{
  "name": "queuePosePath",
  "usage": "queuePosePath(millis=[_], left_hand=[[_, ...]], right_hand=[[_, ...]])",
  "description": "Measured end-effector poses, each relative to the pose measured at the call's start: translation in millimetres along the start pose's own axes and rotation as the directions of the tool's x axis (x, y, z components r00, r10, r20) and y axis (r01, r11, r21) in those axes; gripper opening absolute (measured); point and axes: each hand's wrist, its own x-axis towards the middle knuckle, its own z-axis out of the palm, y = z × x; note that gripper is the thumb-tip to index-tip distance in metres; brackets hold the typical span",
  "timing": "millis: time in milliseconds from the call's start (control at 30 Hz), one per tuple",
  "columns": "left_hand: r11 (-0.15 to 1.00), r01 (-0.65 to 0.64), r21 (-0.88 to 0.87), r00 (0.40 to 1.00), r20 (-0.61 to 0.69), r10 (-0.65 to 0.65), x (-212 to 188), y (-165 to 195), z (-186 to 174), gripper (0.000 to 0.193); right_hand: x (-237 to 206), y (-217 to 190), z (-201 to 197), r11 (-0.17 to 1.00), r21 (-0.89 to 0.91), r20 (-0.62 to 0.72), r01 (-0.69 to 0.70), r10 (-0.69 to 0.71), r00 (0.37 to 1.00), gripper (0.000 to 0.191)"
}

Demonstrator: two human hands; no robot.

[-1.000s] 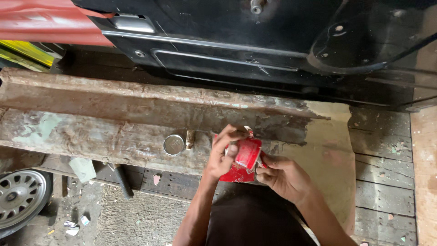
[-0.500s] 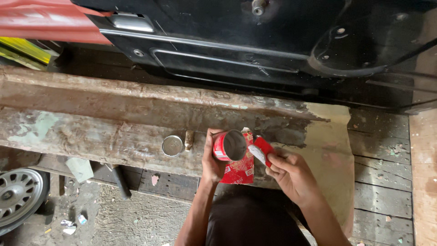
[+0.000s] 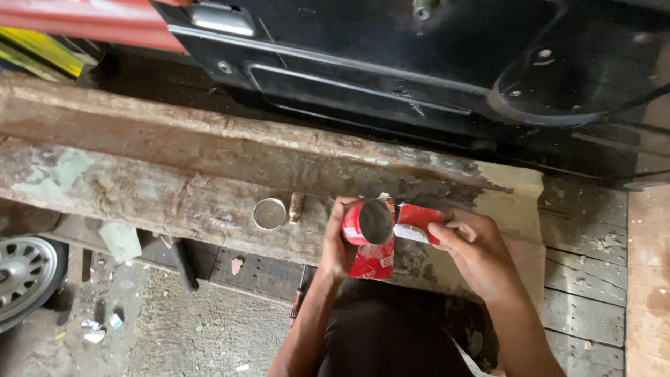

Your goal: The person sands a long, curved car part using a sanding block and sandpaper. They smooth the surface, then switch to a new sheet of sandpaper to continue the task.

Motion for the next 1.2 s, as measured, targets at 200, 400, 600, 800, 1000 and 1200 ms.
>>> queuePosePath(millis=[200,400,600,800,1000,1200], left_hand=[[0.991,-0.087,-0.103,0.986,-0.154,0.07,-6,15,-50,0.044],[0.986,-0.119,-0.116,0.965,-0.247,0.088,-26,27,-69,0.048],[0.973,-0.229,0.03,0.971,-0.062,0.23,-39,39,-71,0.066],[0.919,-0.212,0.333,0.977,0.037,0.212,-47,57,-77,0.085],[0.845,-0.147,0.514,0.988,0.041,0.147,-49,65,-73,0.078],[0.681,-0.333,0.652,0.934,0.131,0.332,-47,64,-63,0.073]], right_hand=[[4,18,5,0.988,-0.14,-0.015,-0.059,0.058,0.998,0.016],[22,48,16,0.938,-0.334,0.084,-0.09,0.125,0.989,0.019],[49,77,33,0.865,-0.5,0.126,-0.031,0.108,0.986,0.022],[64,95,35,0.796,-0.605,0.105,0.033,0.039,0.994,0.022],[68,97,39,0.682,-0.72,0.116,0.129,-0.065,0.991,0.019],[57,89,50,0.567,-0.811,0.071,0.146,-0.152,0.986,0.019]])
